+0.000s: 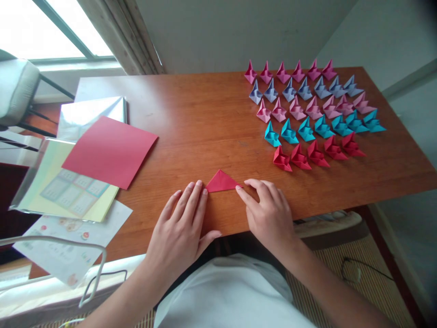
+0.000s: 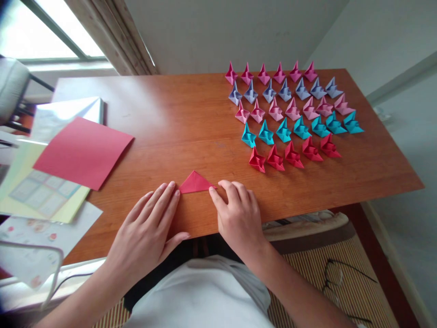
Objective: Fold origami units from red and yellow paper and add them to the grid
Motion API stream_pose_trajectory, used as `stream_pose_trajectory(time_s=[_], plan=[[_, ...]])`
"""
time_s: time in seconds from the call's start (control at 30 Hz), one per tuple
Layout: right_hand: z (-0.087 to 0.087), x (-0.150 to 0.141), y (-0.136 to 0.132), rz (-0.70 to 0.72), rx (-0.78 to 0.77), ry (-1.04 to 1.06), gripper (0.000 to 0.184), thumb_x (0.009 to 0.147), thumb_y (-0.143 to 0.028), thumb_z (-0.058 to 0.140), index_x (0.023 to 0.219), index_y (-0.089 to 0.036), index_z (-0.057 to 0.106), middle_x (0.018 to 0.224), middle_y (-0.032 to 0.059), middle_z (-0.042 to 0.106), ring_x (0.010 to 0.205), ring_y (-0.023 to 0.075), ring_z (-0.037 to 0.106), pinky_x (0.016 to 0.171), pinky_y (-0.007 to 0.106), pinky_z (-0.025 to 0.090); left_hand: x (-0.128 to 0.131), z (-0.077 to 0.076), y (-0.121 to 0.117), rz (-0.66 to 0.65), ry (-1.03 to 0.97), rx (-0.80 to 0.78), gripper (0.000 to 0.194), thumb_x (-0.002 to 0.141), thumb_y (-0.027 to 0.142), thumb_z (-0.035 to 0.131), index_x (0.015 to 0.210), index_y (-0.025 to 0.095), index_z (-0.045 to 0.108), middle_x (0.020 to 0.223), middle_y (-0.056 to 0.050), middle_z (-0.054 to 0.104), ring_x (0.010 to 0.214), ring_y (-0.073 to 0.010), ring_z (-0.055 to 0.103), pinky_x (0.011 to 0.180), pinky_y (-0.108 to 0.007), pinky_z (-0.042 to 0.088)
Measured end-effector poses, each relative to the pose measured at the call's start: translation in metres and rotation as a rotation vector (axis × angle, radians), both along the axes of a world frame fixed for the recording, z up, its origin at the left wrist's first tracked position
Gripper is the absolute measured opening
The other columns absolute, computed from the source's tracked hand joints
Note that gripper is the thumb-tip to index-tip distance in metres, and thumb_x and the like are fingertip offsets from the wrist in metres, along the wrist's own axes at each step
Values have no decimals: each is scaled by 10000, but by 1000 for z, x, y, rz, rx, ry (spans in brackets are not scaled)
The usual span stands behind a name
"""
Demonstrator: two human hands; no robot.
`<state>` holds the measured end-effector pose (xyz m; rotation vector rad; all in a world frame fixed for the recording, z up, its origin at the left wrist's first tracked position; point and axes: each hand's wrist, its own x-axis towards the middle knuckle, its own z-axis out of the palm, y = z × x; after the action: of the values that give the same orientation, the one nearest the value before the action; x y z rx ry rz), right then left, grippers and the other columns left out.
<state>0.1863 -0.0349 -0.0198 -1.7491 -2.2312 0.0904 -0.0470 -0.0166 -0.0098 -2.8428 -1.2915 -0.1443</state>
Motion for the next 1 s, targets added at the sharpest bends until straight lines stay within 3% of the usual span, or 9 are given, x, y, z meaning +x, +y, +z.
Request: stream_pose_trajectory(time_s=[0.2,0.37,0.5,0.6,0.73,0.93,1.0], plan=[[0,3,8,13,-4,159,376,918,-87,537,1218,-236,706,1213,127,651,1119,294,558,907,469,521,-4,-4,-6,83,-73,5,860,962,564,483,1585,31,222,1594,-240,372,1472,-383,374,1201,-530,296],[5,4,21,12,-30,306,303,926,-75,525,1078,-226,740,1077,98,678,1017,257,589,892,421,544,7,4,4,162,-185,70,716,953,386,570,1538,47,335,1552,-223,451,1433,-343,433,1159,-476,386],[8,4,29,9,-65,327,252,924,-77,531,989,-211,735,1008,85,690,966,250,607,881,402,541,25,6,12,51,-195,41,550,954,270,556,1459,73,462,1529,-185,495,1406,-312,459,1146,-444,412],[7,4,32,-9,-69,339,243,934,-93,525,1040,-206,712,1008,84,695,954,248,620,886,400,535,36,1,13,1,-167,19,489,954,253,540,1406,67,529,1502,-185,526,1353,-325,505,1125,-457,430],[4,1,32,-82,-39,310,232,944,-160,560,1149,-192,665,1062,107,674,1003,273,617,909,424,518,39,-4,10,9,-153,-2,497,955,248,528,1411,50,527,1502,-188,525,1358,-333,495,1117,-468,444],[5,-8,36,-126,-90,304,37,924,-182,617,939,-199,646,1016,95,633,988,270,590,907,414,501,39,-7,9,52,-246,-62,496,946,236,538,1408,58,521,1515,-182,508,1380,-320,475,1139,-453,453],[6,-11,38,-107,-102,346,81,937,-152,586,886,-207,619,988,82,643,972,256,592,905,402,497,41,-9,10,63,-310,-81,481,939,219,548,1396,68,529,1517,-179,505,1385,-317,469,1154,-452,442]])
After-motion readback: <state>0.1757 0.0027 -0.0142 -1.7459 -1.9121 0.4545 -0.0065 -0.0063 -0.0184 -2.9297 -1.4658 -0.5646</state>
